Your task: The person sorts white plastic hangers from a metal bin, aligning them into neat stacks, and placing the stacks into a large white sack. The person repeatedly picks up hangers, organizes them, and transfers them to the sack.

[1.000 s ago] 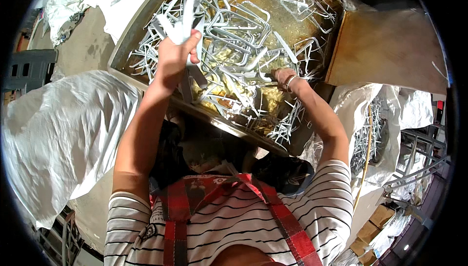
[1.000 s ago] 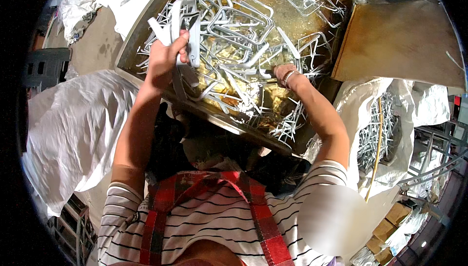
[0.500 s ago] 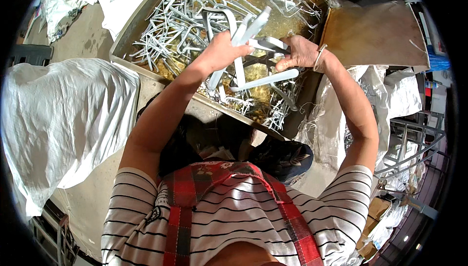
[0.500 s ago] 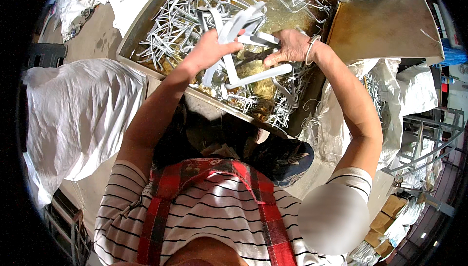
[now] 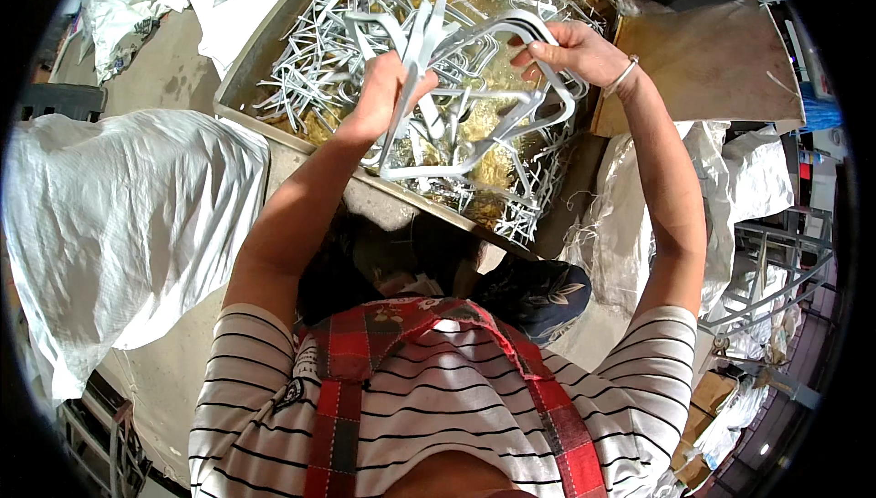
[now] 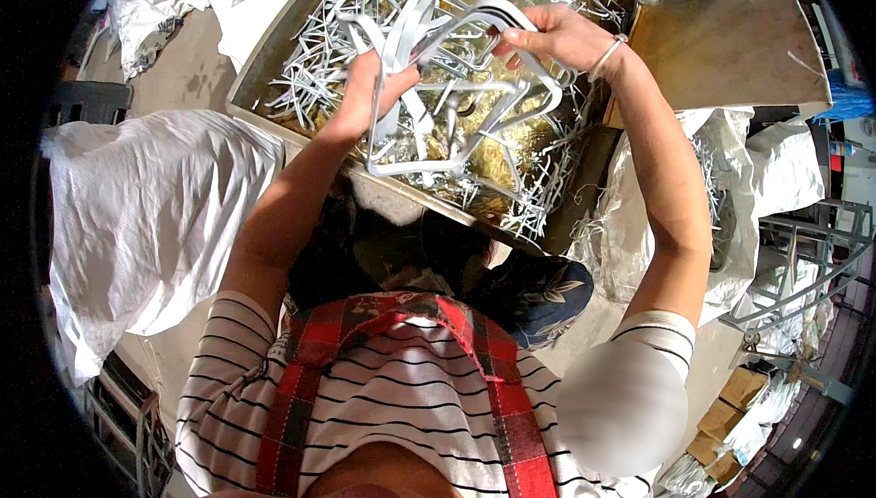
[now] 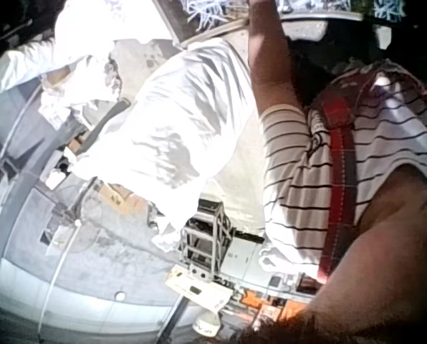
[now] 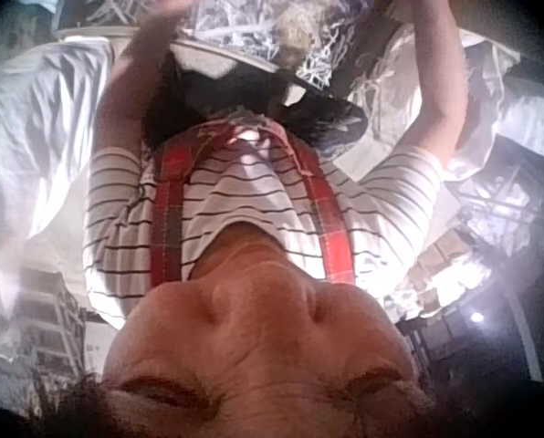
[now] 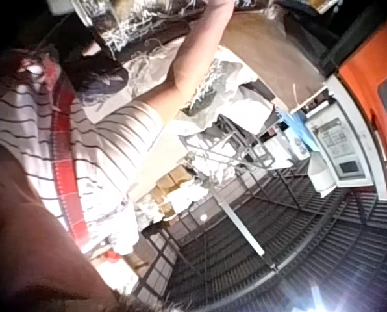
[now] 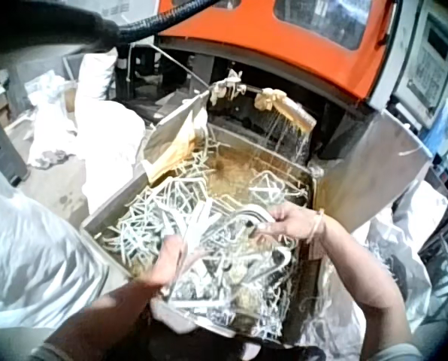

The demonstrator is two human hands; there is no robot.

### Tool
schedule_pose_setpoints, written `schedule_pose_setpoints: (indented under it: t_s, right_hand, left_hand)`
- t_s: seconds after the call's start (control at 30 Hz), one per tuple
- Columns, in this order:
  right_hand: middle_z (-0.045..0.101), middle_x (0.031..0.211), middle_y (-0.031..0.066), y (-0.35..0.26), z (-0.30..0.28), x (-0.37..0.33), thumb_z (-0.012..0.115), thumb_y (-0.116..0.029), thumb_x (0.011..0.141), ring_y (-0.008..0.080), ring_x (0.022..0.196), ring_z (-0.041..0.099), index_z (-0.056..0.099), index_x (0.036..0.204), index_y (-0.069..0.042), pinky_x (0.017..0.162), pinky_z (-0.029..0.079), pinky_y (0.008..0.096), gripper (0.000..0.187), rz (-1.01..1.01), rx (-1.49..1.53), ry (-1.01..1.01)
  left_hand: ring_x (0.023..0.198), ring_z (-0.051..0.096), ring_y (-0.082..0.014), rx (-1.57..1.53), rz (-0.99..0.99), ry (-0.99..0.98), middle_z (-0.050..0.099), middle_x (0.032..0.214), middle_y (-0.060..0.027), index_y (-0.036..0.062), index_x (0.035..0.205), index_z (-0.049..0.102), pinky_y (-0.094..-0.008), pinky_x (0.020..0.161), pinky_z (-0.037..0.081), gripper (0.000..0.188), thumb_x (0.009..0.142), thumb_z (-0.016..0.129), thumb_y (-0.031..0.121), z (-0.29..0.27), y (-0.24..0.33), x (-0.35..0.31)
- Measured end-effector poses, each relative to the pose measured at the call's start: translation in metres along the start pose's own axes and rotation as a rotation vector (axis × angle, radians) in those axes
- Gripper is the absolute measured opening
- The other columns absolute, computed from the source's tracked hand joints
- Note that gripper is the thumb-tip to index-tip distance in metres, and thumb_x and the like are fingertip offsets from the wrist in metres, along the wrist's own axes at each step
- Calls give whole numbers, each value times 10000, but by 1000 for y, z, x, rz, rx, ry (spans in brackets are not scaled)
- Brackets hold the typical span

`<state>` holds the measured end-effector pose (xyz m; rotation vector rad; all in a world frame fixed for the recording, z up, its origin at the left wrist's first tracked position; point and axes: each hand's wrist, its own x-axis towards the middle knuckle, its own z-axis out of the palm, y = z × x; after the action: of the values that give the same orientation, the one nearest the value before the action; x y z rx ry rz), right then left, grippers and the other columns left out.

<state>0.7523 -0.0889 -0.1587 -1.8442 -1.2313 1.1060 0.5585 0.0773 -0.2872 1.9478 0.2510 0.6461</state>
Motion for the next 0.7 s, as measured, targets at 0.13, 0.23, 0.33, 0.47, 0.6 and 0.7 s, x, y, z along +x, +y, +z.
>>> schedule_pose_setpoints:
  t_s: [0.13,0.23,0.33,0.47,0.6,0.7]
  right_hand:
    - [510,555,-5,-5,6,-1,501,-290,913,53,445,478,575,1058,-20,456,413,213,315,27,245,-140]
    - [460,510,-16,-10,12,1,500,-276,915,44,378,407,577,1044,-14,409,387,204,303,71,292,-164]
    - [446,490,-14,-13,21,9,503,-279,913,38,347,381,588,1019,-13,376,362,189,299,82,280,-207]
    - [485,499,-15,-1,30,28,503,-294,912,50,368,419,601,983,-8,379,370,201,310,51,154,-144]
    - [603,889,82,29,14,42,503,-291,908,132,854,576,564,1074,13,788,468,262,352,-287,501,156]
    - [467,1252,138,73,1,15,569,-218,840,213,1160,458,426,1255,7,969,388,344,494,-163,610,245]
  left_hand:
    - [717,575,-155,-177,-564,-130,616,775,-60,-18,979,594,-278,681,473,356,671,636,155,0,-10,8]
    - [708,578,-175,125,-109,137,616,773,-68,-16,998,589,-277,678,477,374,665,639,147,2,-4,11]
    - [695,596,-174,-88,-370,-142,629,756,-73,-39,978,593,-269,663,478,373,690,676,182,-9,16,12]
    - [643,558,-101,-319,-294,-139,619,719,-43,9,958,635,-245,613,463,266,737,681,149,-8,17,16]
    - [620,531,-84,-459,-336,20,601,725,-29,9,928,645,-249,586,454,214,758,676,136,-23,13,15]
    - [580,543,-117,-471,-355,173,604,727,-49,14,904,639,-274,572,455,221,722,697,126,-36,-3,21]
